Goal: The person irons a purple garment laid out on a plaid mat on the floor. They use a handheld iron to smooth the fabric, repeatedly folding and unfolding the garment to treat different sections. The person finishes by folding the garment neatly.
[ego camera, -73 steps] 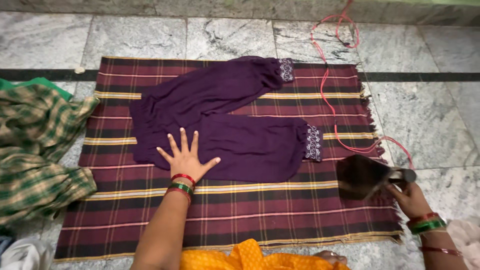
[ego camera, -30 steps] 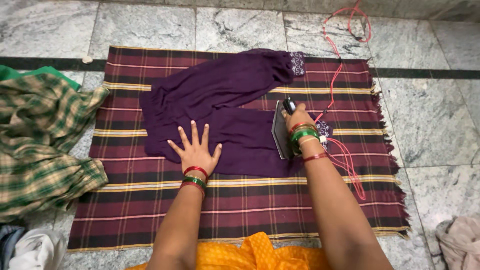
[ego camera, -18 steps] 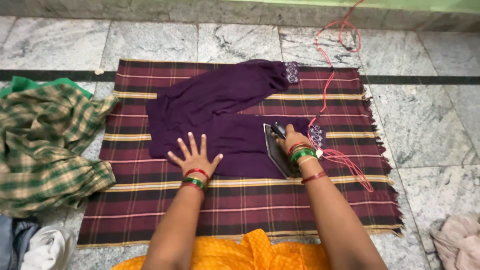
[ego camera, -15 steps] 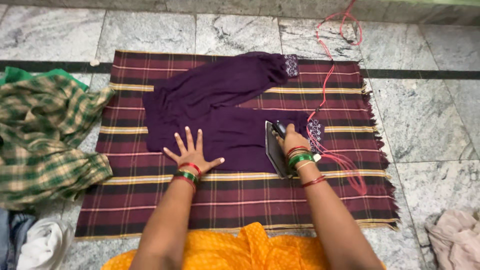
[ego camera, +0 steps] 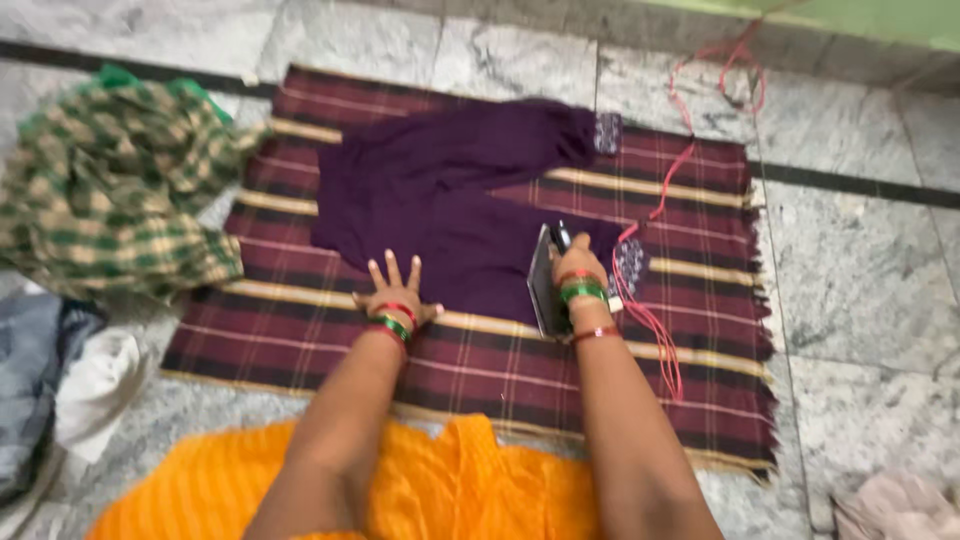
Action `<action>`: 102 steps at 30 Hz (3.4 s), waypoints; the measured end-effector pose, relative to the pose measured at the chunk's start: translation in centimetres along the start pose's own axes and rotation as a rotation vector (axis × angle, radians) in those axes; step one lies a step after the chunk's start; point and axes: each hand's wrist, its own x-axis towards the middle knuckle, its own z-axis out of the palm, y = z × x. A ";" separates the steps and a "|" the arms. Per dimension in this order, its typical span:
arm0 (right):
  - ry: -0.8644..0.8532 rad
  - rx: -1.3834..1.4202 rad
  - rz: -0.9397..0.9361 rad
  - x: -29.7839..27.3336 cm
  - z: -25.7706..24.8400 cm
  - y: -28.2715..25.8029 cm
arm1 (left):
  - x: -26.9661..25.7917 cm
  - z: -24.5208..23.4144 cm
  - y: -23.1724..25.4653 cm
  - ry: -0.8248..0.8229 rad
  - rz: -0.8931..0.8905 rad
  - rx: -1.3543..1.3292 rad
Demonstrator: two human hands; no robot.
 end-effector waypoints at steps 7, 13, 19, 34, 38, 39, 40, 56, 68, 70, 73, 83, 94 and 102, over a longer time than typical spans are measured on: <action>0.022 -0.043 0.000 1.1 0.8 0.1 | -0.5 -1.2 0.0 -0.035 0.008 -0.046; -0.027 -0.073 0.016 1.2 -0.6 -0.3 | -0.9 -2.2 -0.2 -0.049 0.039 -0.039; -0.043 -0.042 0.001 1.0 -1.8 -0.8 | -0.6 -1.8 -0.1 -0.018 0.040 -0.013; -0.042 -0.024 0.003 4.2 -3.2 -3.6 | 9.2 -2.3 -10.8 0.364 0.089 -0.146; -0.233 -0.070 -0.233 -1.1 -4.2 -5.2 | 9.0 -1.9 -10.9 0.388 0.084 -0.154; -0.279 -0.094 -0.321 -2.4 -4.1 -5.5 | 9.1 -2.1 -10.8 0.379 0.076 -0.154; -0.278 -0.164 -0.355 -3.5 -3.8 -5.8 | 9.1 -1.8 -10.6 0.362 0.071 -0.152; 0.084 -0.147 0.066 2.7 -0.5 -5.6 | 9.1 -1.8 -10.8 0.382 0.066 -0.149; 0.141 -0.166 0.243 2.5 -5.1 3.2 | 9.4 -1.8 -10.6 0.378 0.057 -0.124; 0.164 -0.146 0.239 4.7 -5.3 2.4 | 9.2 -1.7 -10.6 0.381 0.042 -0.124; 0.174 -0.089 0.195 7.3 -5.3 0.9 | 9.5 -1.6 -10.7 0.398 0.063 -0.111; -0.024 -0.129 -0.013 -1.8 -3.3 -1.6 | 9.0 -1.8 -10.6 0.406 0.068 -0.144; -0.011 -0.066 0.017 2.6 -1.9 -7.5 | 9.1 -1.6 -10.7 0.414 0.070 -0.134; -0.101 -0.106 -0.131 3.1 -1.3 -9.6 | 8.4 -2.4 -10.4 0.396 0.061 -0.151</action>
